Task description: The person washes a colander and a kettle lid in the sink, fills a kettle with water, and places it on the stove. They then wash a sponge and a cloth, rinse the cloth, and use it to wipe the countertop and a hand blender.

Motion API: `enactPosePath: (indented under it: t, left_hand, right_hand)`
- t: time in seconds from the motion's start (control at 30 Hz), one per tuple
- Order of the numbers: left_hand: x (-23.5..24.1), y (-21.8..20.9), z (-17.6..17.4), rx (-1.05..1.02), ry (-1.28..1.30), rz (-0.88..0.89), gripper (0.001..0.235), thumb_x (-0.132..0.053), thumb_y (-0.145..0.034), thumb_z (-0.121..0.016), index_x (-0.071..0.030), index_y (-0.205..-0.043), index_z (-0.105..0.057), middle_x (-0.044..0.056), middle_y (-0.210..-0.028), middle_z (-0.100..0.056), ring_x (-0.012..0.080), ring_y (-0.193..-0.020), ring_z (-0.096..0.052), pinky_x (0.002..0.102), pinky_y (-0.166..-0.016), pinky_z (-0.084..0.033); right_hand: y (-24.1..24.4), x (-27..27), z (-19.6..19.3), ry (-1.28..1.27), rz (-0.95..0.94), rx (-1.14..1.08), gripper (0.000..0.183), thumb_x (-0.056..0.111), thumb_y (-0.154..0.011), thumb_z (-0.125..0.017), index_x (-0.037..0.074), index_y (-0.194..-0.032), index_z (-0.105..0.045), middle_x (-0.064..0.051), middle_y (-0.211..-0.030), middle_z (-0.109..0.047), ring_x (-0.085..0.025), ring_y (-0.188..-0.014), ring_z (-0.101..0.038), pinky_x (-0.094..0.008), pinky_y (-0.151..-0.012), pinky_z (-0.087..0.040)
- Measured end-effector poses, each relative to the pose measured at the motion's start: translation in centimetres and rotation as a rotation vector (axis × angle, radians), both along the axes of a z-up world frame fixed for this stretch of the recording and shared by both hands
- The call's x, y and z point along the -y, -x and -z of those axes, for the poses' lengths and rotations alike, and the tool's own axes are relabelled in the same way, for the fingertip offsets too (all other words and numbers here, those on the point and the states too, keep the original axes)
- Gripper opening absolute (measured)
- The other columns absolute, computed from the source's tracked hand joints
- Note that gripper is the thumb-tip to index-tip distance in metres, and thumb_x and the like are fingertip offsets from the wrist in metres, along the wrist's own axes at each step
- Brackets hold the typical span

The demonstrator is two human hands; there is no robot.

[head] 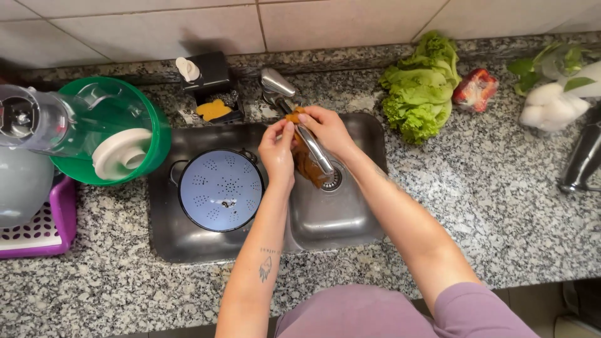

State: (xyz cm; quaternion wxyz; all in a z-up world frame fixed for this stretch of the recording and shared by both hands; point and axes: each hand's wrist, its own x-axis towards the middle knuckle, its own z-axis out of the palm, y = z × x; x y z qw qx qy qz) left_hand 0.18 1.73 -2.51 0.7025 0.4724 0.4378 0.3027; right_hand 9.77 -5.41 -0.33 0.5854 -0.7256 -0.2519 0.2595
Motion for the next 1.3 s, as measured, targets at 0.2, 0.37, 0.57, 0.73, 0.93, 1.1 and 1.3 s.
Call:
enactPosePath:
  t: [0.2, 0.37, 0.57, 0.73, 0.93, 1.1, 1.3]
  left_hand:
    - [4.4, 3.3, -2.8, 0.097, -0.038, 0.085, 0.022, -0.02, -0.084, -0.071, -0.006, -0.101, -0.066, 0.001, -0.085, -0.062, 0.0055, -0.063, -0.058, 0.018, -0.058, -0.055]
    - [5.3, 5.6, 3.0, 0.113, -0.006, 0.269, 0.019, -0.023, -0.094, -0.058, -0.009, -0.106, -0.061, 0.001, -0.092, -0.061, 0.0066, -0.081, -0.054, 0.023, -0.074, -0.051]
    - [5.6, 7.3, 2.1, -0.205, -0.266, 0.679, 0.031, -0.042, -0.074, -0.078, -0.021, -0.091, -0.062, 0.005, -0.077, -0.064, 0.0243, -0.073, -0.063, 0.036, -0.067, -0.05]
    - [4.2, 6.1, 3.9, -0.279, -0.545, 0.785, 0.016, -0.017, -0.085, -0.061, -0.022, -0.1, -0.066, 0.002, -0.092, -0.07, 0.0241, -0.091, -0.065, 0.036, -0.082, -0.051]
    - [1.9, 5.7, 0.3, -0.317, -0.458, 0.633, 0.027, -0.007, -0.085, -0.045, -0.015, -0.101, -0.066, 0.008, -0.1, -0.066, 0.0279, -0.094, -0.063, 0.041, -0.088, -0.048]
    - [4.9, 3.9, 1.5, -0.016, -0.389, 0.692, 0.019, -0.017, -0.078, -0.058, -0.021, -0.092, -0.071, 0.005, -0.097, -0.063, 0.0241, -0.095, -0.057, 0.039, -0.092, -0.043]
    - [6.4, 4.1, 0.6, 0.194, -0.105, 0.85, 0.073, -0.02, -0.063, -0.085, -0.006, -0.125, -0.05, 0.019, -0.128, -0.051, 0.0345, -0.126, -0.04, 0.046, -0.108, -0.027]
  right_hand:
    - [3.4, 5.3, -2.5, -0.029, 0.025, 0.037, 0.013, 0.021, -0.09, -0.064, 0.012, -0.096, -0.071, -0.003, -0.086, -0.068, -0.009, -0.085, -0.06, -0.031, -0.076, -0.051]
    - [5.2, 9.9, -0.3, -0.161, 0.287, -0.485, 0.025, 0.021, -0.09, -0.065, 0.006, -0.109, -0.064, -0.005, -0.098, -0.066, -0.014, -0.089, -0.063, -0.033, -0.079, -0.055]
    - [2.6, 15.1, 5.1, -0.326, 0.595, -0.614, 0.015, 0.021, -0.094, -0.057, 0.008, -0.102, -0.056, -0.012, -0.095, -0.061, -0.027, -0.09, -0.061, -0.05, -0.086, -0.049]
    - [3.5, 15.0, -0.9, -0.439, 0.53, -0.464, 0.016, 0.019, -0.095, -0.056, 0.004, -0.091, -0.06, -0.015, -0.084, -0.066, -0.027, -0.079, -0.068, -0.042, -0.074, -0.057]
    - [3.2, 15.7, -4.8, -0.237, 0.594, -0.101, 0.017, 0.025, -0.096, -0.051, 0.01, -0.102, -0.058, -0.005, -0.096, -0.055, -0.016, -0.093, -0.052, -0.034, -0.088, -0.048]
    - [6.3, 11.8, -5.0, 0.467, 0.061, 0.163, 0.058, 0.031, -0.062, -0.084, 0.012, -0.109, -0.053, -0.011, -0.097, -0.056, -0.032, -0.094, -0.058, -0.047, -0.081, -0.047]
    - [5.2, 11.0, -0.2, 0.242, 0.238, -0.109, 0.038, 0.013, -0.074, -0.069, 0.019, -0.107, -0.05, -0.006, -0.094, -0.062, -0.021, -0.088, -0.061, -0.032, -0.075, -0.049]
